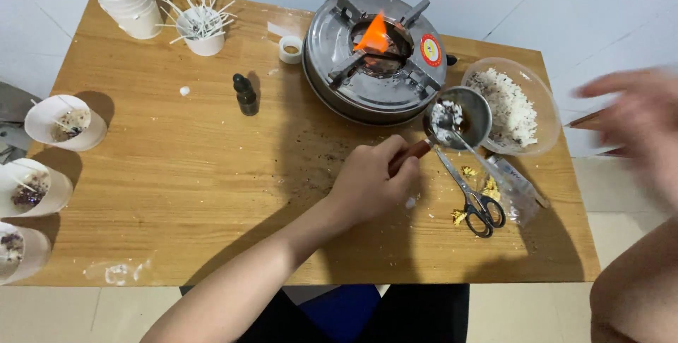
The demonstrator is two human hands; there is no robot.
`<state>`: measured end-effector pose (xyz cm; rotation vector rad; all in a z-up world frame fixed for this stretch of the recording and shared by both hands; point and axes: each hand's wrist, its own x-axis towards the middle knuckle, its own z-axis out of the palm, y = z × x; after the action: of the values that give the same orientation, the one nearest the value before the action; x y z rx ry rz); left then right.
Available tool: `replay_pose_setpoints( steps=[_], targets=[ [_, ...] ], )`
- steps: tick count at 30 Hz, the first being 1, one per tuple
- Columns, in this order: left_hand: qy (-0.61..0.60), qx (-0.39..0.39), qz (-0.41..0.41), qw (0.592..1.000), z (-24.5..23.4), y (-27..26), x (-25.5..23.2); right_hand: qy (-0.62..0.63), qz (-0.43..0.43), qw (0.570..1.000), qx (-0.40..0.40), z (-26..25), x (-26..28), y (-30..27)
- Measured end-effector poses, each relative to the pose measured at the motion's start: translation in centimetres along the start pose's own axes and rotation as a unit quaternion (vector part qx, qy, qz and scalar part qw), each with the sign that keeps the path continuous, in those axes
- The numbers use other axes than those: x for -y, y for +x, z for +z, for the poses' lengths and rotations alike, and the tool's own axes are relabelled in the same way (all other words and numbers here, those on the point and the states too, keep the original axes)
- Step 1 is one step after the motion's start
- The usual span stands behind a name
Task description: Melting wax flakes in a small pot over a portable stove and stirring the mixture while adding more flakes.
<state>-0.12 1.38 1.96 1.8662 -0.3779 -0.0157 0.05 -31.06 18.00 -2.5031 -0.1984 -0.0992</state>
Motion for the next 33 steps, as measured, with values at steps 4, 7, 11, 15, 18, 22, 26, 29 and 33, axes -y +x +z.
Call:
replay_pose_setpoints(
  steps=[4, 7, 11, 15, 18, 22, 26, 29, 33],
  targets=[
    [-0.006, -0.041, 0.009, 0.999, -1.0, 0.0, -0.8, -0.168, 0.2, 0.958, 0.117, 6.9, 11.1, -0.7],
    [-0.003, -0.071, 0.032, 0.997, -1.2, 0.3, -0.1, -0.059, 0.229, 0.967, 0.094, 8.8, 12.3, -0.3],
    [-0.004, -0.103, 0.003, 0.995, -2.0, 0.7, 0.0, 0.089, 0.026, 0.995, 0.037, 10.5, 8.2, 1.5],
    [-0.017, -0.121, -0.014, 0.992, -3.0, 0.8, -0.3, 0.236, -0.015, 0.969, -0.073, 12.0, 8.2, 5.3],
    [0.018, -0.147, 0.022, 0.989, -3.3, 1.2, 0.3, 0.293, -0.035, 0.949, -0.108, 13.1, 8.2, 7.7],
    [0.067, -0.172, 0.041, 0.982, -3.3, 1.4, 0.9, 0.215, -0.138, 0.959, -0.123, 14.0, 8.5, 8.5],
    [0.097, -0.187, 0.028, 0.977, -3.6, 1.6, 0.8, 0.097, -0.298, 0.936, -0.157, 13.4, 8.2, 8.5],
    [0.143, -0.204, 0.043, 0.967, -3.4, 1.7, 1.1, 0.048, -0.399, 0.9, -0.17, 13.7, 7.1, 9.3],
    [0.186, -0.217, 0.076, 0.955, -3.1, 1.5, 1.3, 0.075, -0.276, 0.94, -0.184, 14.2, 7.6, 9.3]
  ],
)
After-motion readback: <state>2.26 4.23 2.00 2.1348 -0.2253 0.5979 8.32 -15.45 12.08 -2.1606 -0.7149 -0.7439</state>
